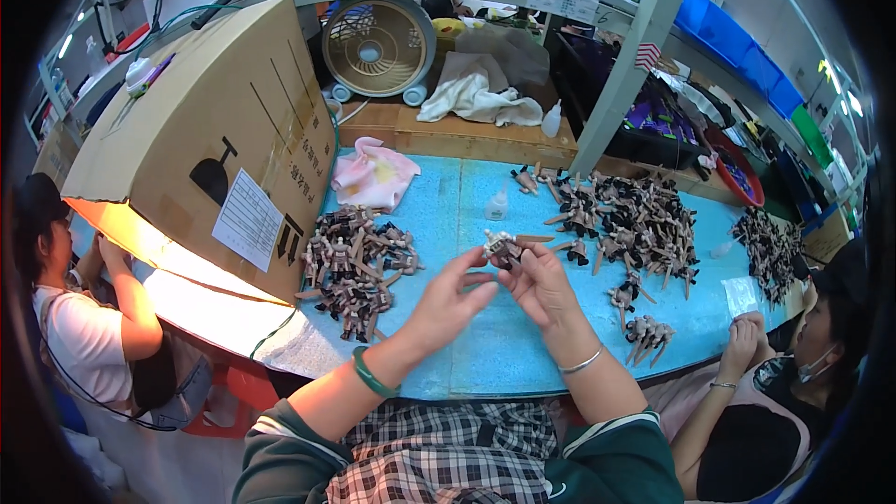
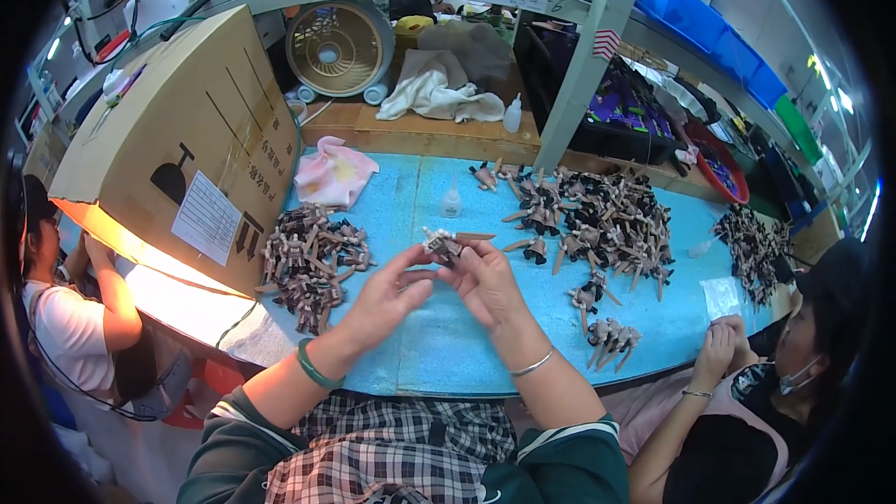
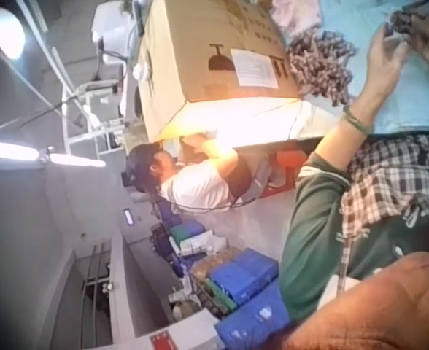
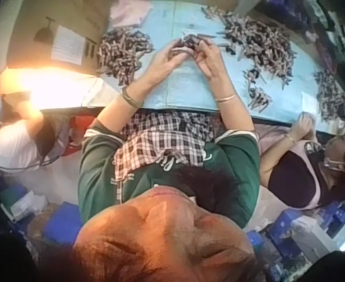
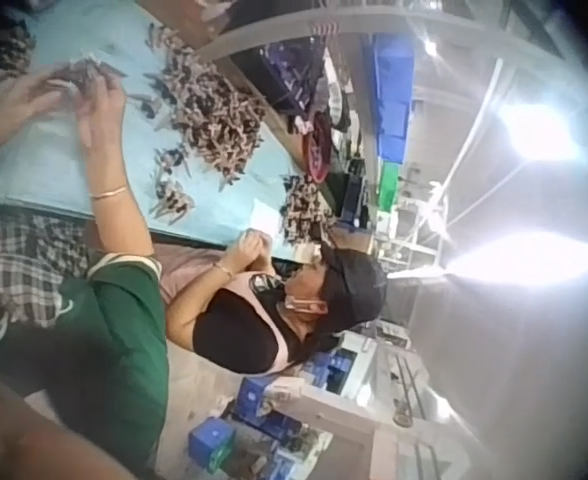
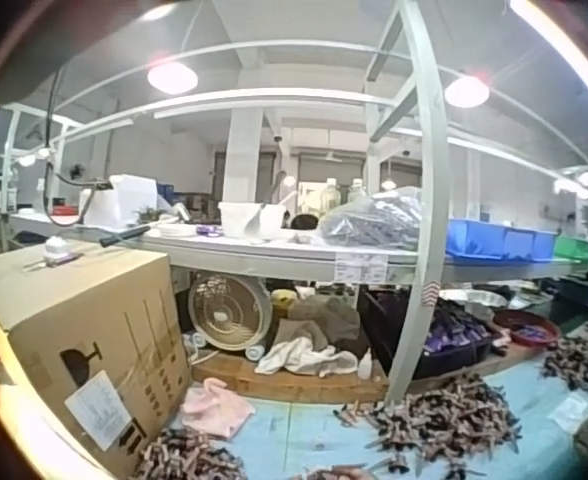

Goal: The person assembles toy figurines by picking up parts from the table and a heated box, applying glue with a squeeze bottle, attaching the pieces together by hand, and wiping them with a cloth.

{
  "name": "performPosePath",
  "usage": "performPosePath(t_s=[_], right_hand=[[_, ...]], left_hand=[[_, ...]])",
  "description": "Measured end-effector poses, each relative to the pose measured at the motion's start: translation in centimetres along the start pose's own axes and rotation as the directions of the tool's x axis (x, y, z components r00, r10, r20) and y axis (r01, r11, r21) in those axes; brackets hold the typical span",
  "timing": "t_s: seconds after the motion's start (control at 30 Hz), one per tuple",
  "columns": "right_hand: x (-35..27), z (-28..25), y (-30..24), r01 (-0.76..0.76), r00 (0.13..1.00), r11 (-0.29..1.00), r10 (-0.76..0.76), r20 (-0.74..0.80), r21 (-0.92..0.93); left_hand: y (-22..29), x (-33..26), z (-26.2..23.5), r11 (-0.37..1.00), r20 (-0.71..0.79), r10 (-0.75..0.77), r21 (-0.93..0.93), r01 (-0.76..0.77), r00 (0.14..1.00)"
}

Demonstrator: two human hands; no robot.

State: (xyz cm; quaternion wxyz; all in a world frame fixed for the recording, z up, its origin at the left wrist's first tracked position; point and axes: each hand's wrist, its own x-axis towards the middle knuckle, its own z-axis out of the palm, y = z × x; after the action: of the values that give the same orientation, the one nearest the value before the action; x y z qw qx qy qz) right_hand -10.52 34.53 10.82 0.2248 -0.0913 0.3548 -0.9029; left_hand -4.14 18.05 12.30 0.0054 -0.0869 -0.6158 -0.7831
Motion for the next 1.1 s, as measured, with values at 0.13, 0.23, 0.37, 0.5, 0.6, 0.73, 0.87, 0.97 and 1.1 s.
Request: performPosePath(t_s=[0.13, 0.23, 0.37, 0.5, 0.6, 0.73, 0.87, 0.97, 1.1], right_hand=[[-0.5, 3.1, 0.4, -0.075, 0.993, 0.995, 0.069, 0.093, 0.068], [-0.7, 3.7, 0.7, -0.107, 0.993, 0.988, 0.113, 0.043, -0.116], [1.6, 0.2, -1.3, 0.075, 0.997, 0.485, -0.065, 0.05, -0.871], [5.0, -1.1, -2.6, 0.127, 0.892, 0.385, -0.447, -0.064, -0.914], [7.6, -0.8, -1.2, 0.143, 0.864, 0.191, -0.503, 0.028, -0.971], [9.9, -4.1, 0.2, 0.114, 0.936, 0.229, -0.352, 0.027, -0.967], [6.9, 1.2, -0.1, 0.168, 0.947, 0.542, -0.32, -0.018, -0.823], [1.7, 5.2, -1.6, 0.134, 0.969, 0.538, -0.246, -0.003, -0.833], [-3.8, 3.4, -2.1, 0.238, 0.925, 0.291, -0.359, 0.125, -0.927]], left_hand=[[1.1, 1.2, 0.7, 0.993, -0.028, 0.111, 0.037, -0.11, 0.993], [0.9, 1.4, -0.1, 0.98, 0.02, 0.179, 0.083, -0.181, 0.984], [1.7, 1.3, -1.5, 0.988, -0.022, 0.145, -0.041, -0.146, 0.989], [1.6, 1.9, -3.5, 0.965, -0.203, 0.027, -0.25, -0.079, 0.979], [0.3, 1.5, -3.8, 0.975, -0.221, -0.075, -0.221, 0.025, 0.972], [-0.1, 1.1, -3.2, 0.942, -0.152, -0.12, -0.33, 0.064, 0.981], [-0.9, 0.9, -3.7, 0.968, -0.167, -0.131, -0.234, 0.089, 0.977], [-1.0, 0.6, -3.8, 0.969, -0.128, -0.153, -0.213, 0.124, 0.98], [-1.2, 0.6, -3.4, 0.979, -0.185, -0.152, -0.164, 0.122, 0.971]])
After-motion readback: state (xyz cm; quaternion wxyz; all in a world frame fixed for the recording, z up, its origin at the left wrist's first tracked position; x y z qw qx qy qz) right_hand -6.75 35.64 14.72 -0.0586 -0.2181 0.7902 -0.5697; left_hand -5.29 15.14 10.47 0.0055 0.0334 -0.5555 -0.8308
